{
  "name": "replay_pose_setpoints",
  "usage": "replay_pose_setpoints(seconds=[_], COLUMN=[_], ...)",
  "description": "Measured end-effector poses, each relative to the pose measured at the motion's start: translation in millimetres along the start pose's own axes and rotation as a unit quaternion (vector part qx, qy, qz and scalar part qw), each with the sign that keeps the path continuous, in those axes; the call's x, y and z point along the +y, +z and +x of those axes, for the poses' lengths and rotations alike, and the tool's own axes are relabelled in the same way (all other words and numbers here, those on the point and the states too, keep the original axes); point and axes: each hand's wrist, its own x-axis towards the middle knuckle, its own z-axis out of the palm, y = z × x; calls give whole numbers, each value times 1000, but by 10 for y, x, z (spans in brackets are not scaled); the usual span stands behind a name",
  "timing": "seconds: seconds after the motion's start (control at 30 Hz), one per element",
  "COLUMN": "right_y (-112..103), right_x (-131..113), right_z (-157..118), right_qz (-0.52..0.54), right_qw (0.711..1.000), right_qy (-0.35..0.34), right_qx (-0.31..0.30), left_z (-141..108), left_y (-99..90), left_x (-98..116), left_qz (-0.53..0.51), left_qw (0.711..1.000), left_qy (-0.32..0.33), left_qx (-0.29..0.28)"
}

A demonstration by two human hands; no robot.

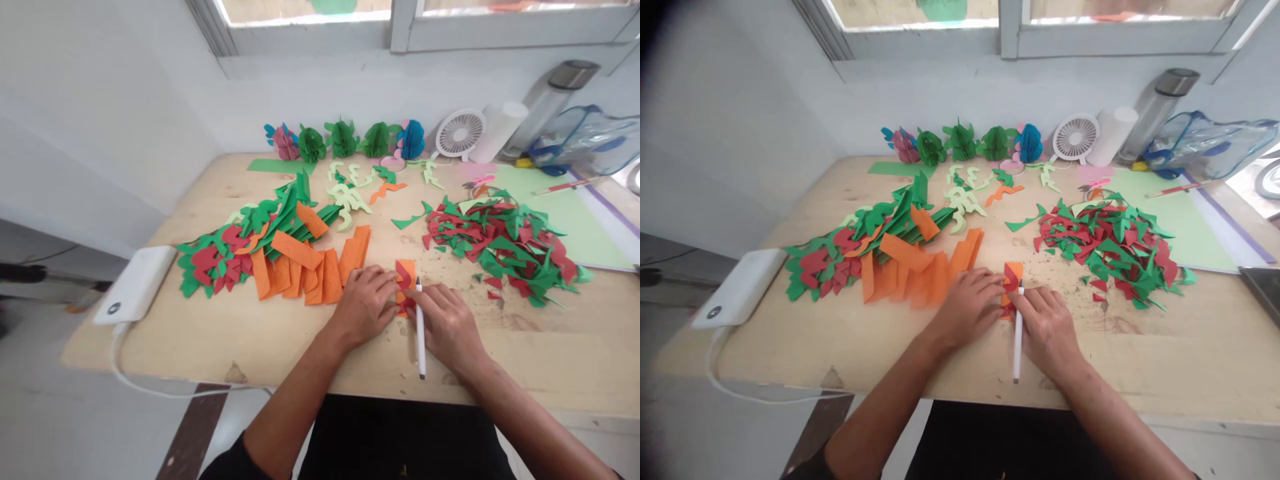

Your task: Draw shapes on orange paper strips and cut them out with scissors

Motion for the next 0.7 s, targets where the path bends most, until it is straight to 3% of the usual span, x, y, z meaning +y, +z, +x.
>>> replay_pose_setpoints(seconds=[0.37, 0.7], right_y=[-42, -9], right_x=[4, 69], right_z=[61, 125], right_qz=[35, -4], right_qw=[999, 1000], right_qy=[26, 8], right_qx=[5, -24], left_z=[2, 8], left_y=[-11, -28], left_x=[9, 13], left_qz=[13, 11], left_qw=[1000, 1000], left_qy=[6, 10], left_qx=[-9, -9])
